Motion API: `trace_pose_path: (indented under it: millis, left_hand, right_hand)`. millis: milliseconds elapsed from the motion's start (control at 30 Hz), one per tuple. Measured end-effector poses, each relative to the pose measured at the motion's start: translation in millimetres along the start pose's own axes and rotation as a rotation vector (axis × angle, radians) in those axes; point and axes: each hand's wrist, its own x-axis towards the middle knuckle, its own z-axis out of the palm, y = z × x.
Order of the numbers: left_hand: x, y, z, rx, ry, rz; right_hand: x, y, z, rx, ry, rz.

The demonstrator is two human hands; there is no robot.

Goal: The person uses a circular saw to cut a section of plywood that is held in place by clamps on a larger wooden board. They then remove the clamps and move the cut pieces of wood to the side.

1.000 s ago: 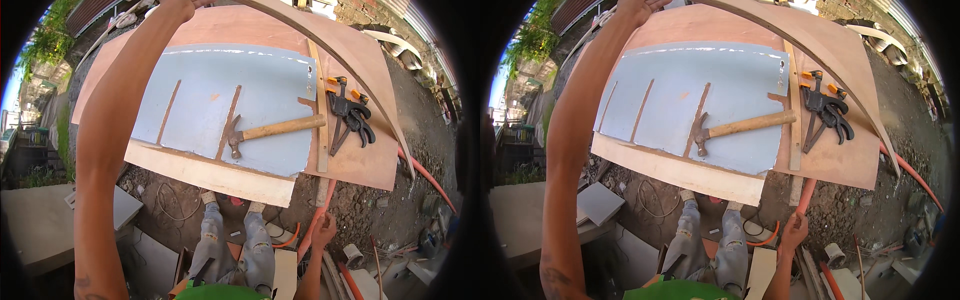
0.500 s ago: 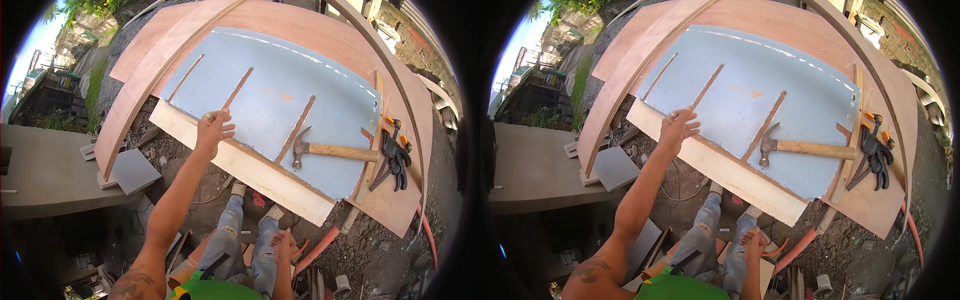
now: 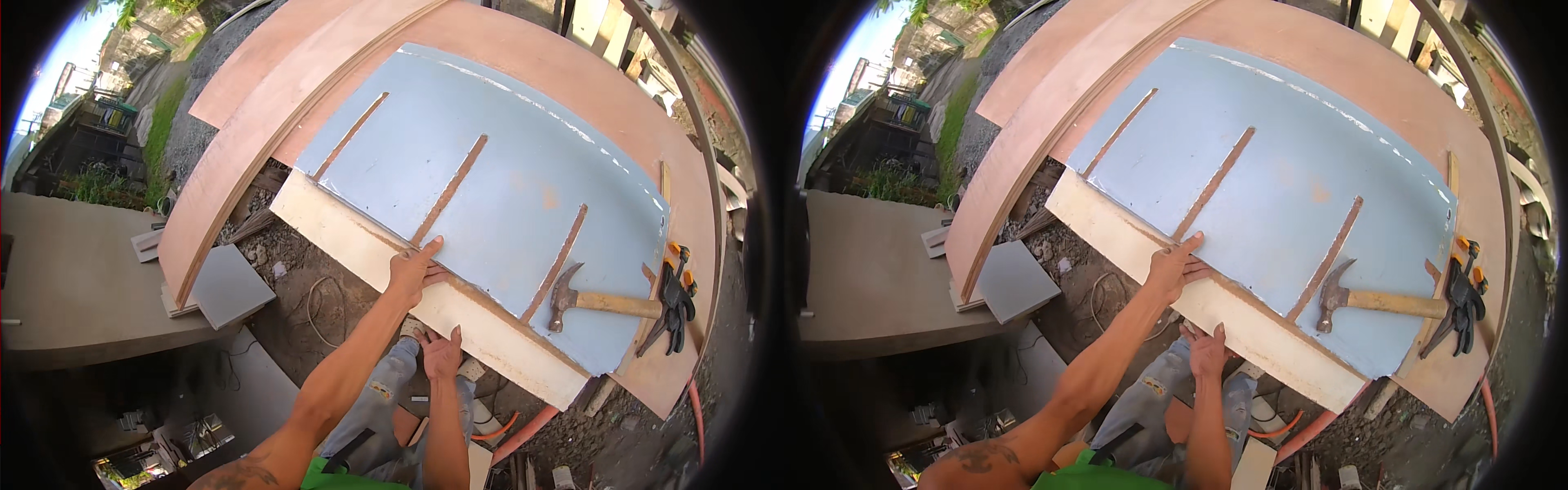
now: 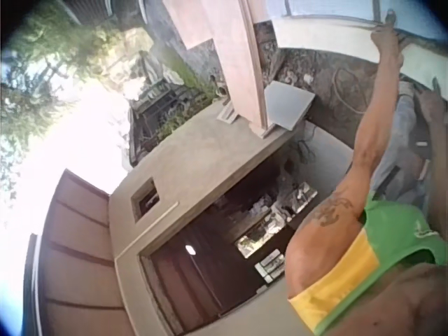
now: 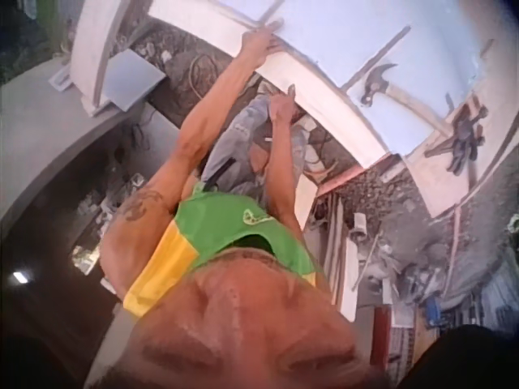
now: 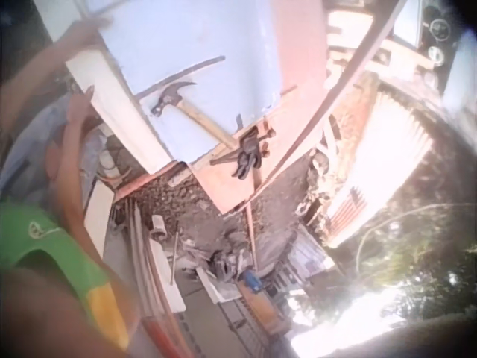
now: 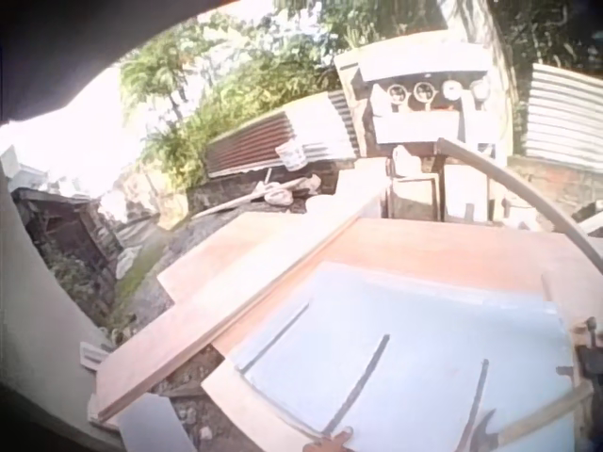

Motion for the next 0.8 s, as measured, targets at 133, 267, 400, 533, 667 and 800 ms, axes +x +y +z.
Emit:
trace_pose_path:
  millis: [133, 267, 400, 533, 667, 800]
  left_hand:
    - [-3, 2, -3, 0.051, -0.052, -0.031]
    - [-7, 18, -1, 0.091, -0.133, -0.008]
    - [-22, 40, 9, 0.175, -0.221, -0.029]
    - [-19, 52, 13, 0.229, -0.151, -0.006]
    - [1, 36, 21, 0.240, -0.139, 0.012]
    - [29, 30, 13, 0.227, -0.155, -0.038]
  right_hand:
    - [19, 16, 21, 0.032, 0.160, -0.179]
    - [8, 17, 24, 0.040, 0.178, -0.218]
    - [-38, 52, 8, 0.003, 0.344, -0.209]
    - [-119, 72, -3, 0.011, 0.511, -0.105]
    - [-195, 56, 4, 0.162, 0.467, -0.193]
    - [-255, 51, 10, -0.008, 0.647, 0.014]
